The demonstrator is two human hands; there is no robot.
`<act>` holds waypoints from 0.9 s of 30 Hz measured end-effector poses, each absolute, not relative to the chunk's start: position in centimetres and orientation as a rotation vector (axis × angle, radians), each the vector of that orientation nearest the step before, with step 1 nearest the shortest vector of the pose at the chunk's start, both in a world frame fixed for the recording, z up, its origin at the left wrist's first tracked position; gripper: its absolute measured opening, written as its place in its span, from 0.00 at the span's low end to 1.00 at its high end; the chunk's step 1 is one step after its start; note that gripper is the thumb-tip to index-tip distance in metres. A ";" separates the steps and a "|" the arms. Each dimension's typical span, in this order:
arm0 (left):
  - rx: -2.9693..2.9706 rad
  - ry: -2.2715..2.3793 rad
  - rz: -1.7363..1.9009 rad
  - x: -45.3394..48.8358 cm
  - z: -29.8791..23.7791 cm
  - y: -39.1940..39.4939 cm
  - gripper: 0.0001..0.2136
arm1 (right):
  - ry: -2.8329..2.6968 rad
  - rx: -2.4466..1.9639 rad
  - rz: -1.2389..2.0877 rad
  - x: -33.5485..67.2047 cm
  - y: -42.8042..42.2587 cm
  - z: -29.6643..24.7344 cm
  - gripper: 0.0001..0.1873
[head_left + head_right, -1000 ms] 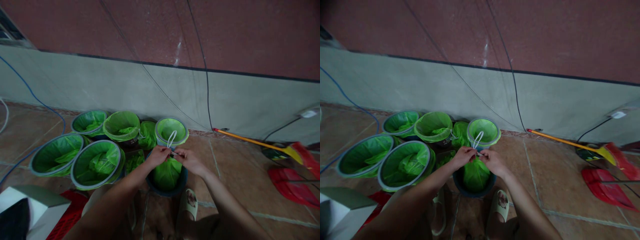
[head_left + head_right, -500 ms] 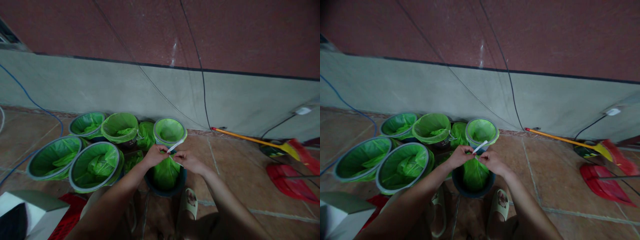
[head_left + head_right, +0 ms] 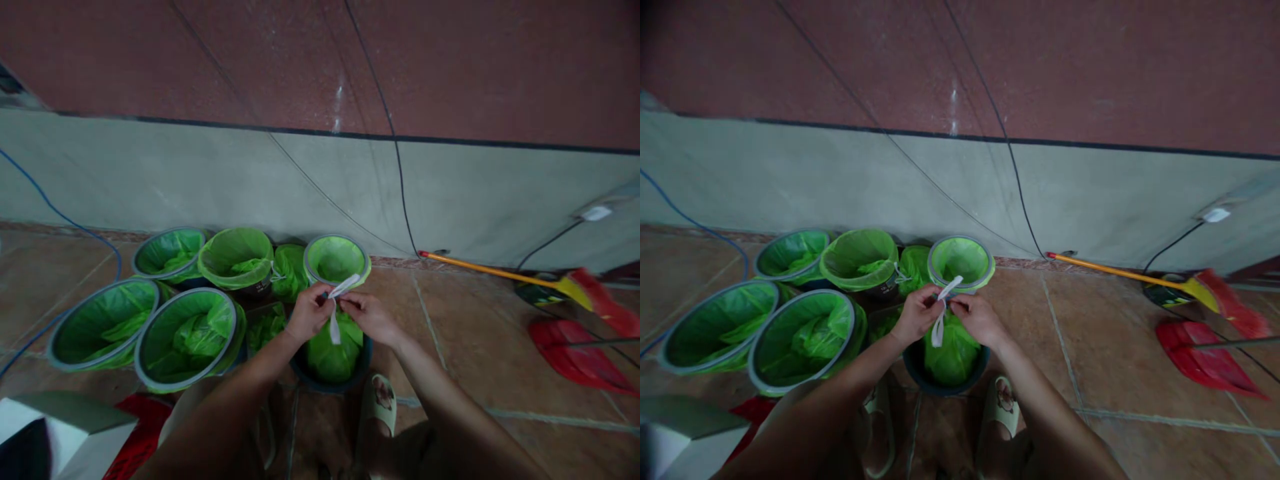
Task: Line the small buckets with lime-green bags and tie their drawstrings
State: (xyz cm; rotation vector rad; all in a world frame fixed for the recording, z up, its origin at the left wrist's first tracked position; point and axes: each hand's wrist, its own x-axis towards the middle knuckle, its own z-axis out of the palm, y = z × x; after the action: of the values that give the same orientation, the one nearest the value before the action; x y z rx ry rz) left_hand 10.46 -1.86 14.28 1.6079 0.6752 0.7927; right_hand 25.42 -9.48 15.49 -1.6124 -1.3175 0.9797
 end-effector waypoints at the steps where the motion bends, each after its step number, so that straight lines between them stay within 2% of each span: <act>1: 1.570 0.689 0.792 10.5 14.3 -2.1 0.06 | -1.294 -1.592 1.000 25.3 -9.4 15.7 0.15; 9: 1.268 0.700 0.779 11.0 13.9 -2.2 0.16 | -0.888 -1.503 1.307 24.7 -9.8 17.3 0.24; 15: 1.106 0.707 0.614 10.8 13.9 -1.7 0.24 | -0.926 -1.603 1.182 25.4 -9.5 16.5 0.18; 18: 1.113 0.680 0.574 10.6 13.8 -1.6 0.21 | -1.076 -1.691 1.080 26.0 -9.4 16.2 0.14; 23: 1.041 0.751 0.588 10.6 13.5 -1.6 0.13 | -1.429 -2.039 0.730 27.1 -10.1 16.8 0.10; 27: 0.947 0.778 0.557 10.8 13.2 -1.6 0.09 | -1.438 -2.202 0.657 27.7 -10.4 16.7 0.09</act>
State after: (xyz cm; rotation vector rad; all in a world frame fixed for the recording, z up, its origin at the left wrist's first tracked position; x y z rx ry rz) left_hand 10.81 -1.63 13.25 0.9472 0.7782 0.5574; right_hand 27.67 -10.42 16.68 -2.2020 -1.4379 0.6567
